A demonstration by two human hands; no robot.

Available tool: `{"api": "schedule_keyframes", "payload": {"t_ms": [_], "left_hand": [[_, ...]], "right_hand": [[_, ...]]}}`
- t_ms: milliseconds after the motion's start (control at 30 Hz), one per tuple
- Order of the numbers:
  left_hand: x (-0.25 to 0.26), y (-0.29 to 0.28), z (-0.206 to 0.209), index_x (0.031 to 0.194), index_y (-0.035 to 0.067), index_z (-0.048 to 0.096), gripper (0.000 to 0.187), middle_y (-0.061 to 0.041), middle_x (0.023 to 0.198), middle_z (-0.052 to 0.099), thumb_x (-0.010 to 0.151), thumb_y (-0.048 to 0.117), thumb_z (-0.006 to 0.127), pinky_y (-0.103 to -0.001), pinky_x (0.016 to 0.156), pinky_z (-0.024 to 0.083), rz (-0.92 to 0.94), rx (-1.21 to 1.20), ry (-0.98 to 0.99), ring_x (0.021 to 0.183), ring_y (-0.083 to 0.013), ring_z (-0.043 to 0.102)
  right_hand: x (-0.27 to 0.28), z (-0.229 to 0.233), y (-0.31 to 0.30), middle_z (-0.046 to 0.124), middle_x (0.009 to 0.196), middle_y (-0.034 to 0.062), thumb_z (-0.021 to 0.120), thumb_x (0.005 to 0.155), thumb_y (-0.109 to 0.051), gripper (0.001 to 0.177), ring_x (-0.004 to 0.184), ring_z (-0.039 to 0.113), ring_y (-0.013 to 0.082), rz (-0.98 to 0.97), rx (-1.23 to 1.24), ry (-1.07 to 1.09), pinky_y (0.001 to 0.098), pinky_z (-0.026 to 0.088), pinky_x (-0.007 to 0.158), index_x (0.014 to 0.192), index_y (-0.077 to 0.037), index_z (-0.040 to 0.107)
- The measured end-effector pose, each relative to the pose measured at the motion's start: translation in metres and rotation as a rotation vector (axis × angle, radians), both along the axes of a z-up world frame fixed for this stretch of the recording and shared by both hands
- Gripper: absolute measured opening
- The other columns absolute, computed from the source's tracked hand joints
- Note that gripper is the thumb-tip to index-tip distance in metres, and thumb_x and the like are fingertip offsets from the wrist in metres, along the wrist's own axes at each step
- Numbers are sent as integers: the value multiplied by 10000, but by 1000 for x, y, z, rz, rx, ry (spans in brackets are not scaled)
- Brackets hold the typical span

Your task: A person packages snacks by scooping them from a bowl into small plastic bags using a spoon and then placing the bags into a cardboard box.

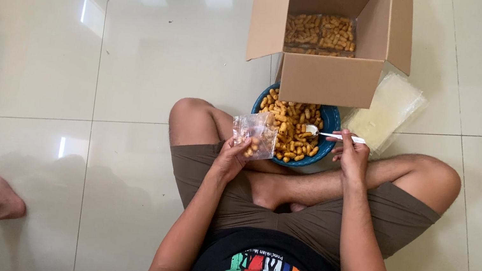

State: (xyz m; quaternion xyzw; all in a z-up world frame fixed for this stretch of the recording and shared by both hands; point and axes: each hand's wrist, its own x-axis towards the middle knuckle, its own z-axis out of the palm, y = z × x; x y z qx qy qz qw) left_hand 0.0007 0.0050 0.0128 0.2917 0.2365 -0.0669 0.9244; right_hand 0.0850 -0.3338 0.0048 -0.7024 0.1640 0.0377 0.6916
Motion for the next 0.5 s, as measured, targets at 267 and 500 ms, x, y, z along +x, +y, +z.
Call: {"api": "schedule_keyframes", "payload": {"t_ms": [267, 500], "left_hand": [[2, 1, 22, 1141, 45, 761, 234, -178, 1028, 877, 1037, 238, 844, -386, 753, 748, 5, -34, 47, 879, -268, 881], [2, 6, -16, 1274, 80, 811, 386, -163, 1119, 876, 1058, 399, 778, -397, 826, 743, -61, -51, 41, 969, -276, 882]], "right_hand": [[1, 16, -8, 848, 1046, 183, 607, 1236, -334, 370, 564, 684, 77, 45, 59, 24, 205, 573, 442, 1193, -27, 809], [-9, 81, 12, 842, 992, 187, 629, 1233, -339, 368, 573, 660, 81, 88, 51, -57, 210, 561, 452, 1170, -29, 818]]}}
